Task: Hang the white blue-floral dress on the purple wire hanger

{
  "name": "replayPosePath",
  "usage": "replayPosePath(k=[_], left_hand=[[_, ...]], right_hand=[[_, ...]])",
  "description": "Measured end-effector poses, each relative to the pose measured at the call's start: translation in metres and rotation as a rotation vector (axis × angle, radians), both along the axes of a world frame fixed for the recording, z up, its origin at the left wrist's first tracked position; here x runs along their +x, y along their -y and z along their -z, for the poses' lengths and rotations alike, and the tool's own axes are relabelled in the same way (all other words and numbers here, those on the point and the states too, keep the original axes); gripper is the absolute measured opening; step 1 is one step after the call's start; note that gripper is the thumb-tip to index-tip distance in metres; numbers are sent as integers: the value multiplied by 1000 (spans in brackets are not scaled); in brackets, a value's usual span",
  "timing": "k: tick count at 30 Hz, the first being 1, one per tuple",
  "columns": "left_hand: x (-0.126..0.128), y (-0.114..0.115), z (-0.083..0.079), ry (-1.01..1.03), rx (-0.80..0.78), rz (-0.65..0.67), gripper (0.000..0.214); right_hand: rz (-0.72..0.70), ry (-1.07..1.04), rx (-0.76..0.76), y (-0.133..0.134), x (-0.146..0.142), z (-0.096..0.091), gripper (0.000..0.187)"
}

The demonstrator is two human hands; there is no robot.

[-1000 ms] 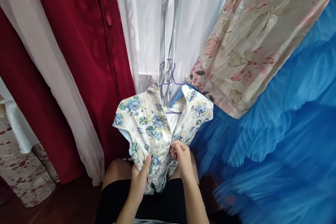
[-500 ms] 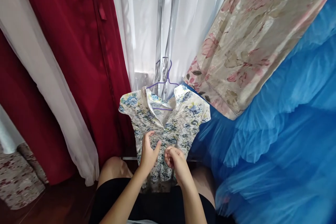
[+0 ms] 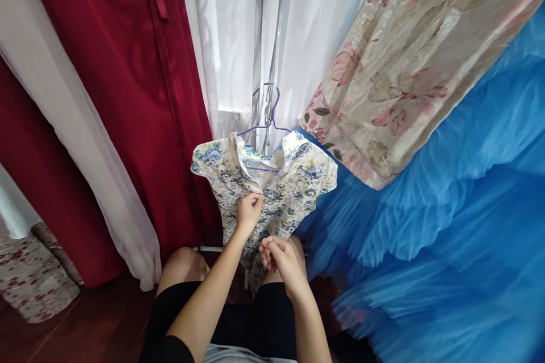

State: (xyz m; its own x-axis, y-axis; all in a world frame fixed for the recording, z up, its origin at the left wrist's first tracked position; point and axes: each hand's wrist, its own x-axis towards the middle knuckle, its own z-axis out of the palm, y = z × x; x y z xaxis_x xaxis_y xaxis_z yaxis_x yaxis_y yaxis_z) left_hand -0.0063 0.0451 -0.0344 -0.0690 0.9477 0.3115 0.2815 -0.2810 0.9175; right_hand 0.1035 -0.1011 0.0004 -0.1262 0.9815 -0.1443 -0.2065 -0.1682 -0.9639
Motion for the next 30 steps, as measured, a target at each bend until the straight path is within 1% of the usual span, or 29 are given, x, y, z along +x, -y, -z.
replayPosePath(k=[3, 5, 7, 8, 9, 11, 13, 15, 18, 23, 26, 30], left_hand=[[-5, 15, -3, 7, 21, 10, 19], [-9, 32, -6, -5, 38, 55, 18], [-10, 53, -10, 1, 42, 123, 17], [-11, 63, -12, 18, 37, 152, 17], [-12, 74, -14, 40, 28, 169, 18], [-13, 92, -17, 75, 18, 161, 19], [-16, 104, -19, 89, 16, 147, 19], [-19, 110, -21, 127, -2, 173, 16], [-23, 110, -23, 228, -41, 240, 14], [-28, 109, -27, 221, -16, 224, 16], [-30, 112, -26, 269, -55, 236, 18], [-31, 112, -23, 374, -186, 222, 26]], right_hand=[[36, 30, 21, -5, 5, 8, 34], [120, 72, 61, -10, 5, 17, 28], [234, 132, 128, -17, 4, 25, 20], [288, 164, 166, -20, 3, 29, 20], [331, 197, 204, -22, 1, 32, 25], [374, 259, 265, -26, -3, 37, 37], [381, 308, 318, -27, -6, 39, 38], [389, 329, 367, -29, -10, 41, 31], [398, 352, 433, -32, -14, 41, 23], [354, 386, 528, -32, -19, 38, 15], [349, 386, 530, -26, -22, 37, 16], [298, 387, 505, -16, -21, 34, 18]])
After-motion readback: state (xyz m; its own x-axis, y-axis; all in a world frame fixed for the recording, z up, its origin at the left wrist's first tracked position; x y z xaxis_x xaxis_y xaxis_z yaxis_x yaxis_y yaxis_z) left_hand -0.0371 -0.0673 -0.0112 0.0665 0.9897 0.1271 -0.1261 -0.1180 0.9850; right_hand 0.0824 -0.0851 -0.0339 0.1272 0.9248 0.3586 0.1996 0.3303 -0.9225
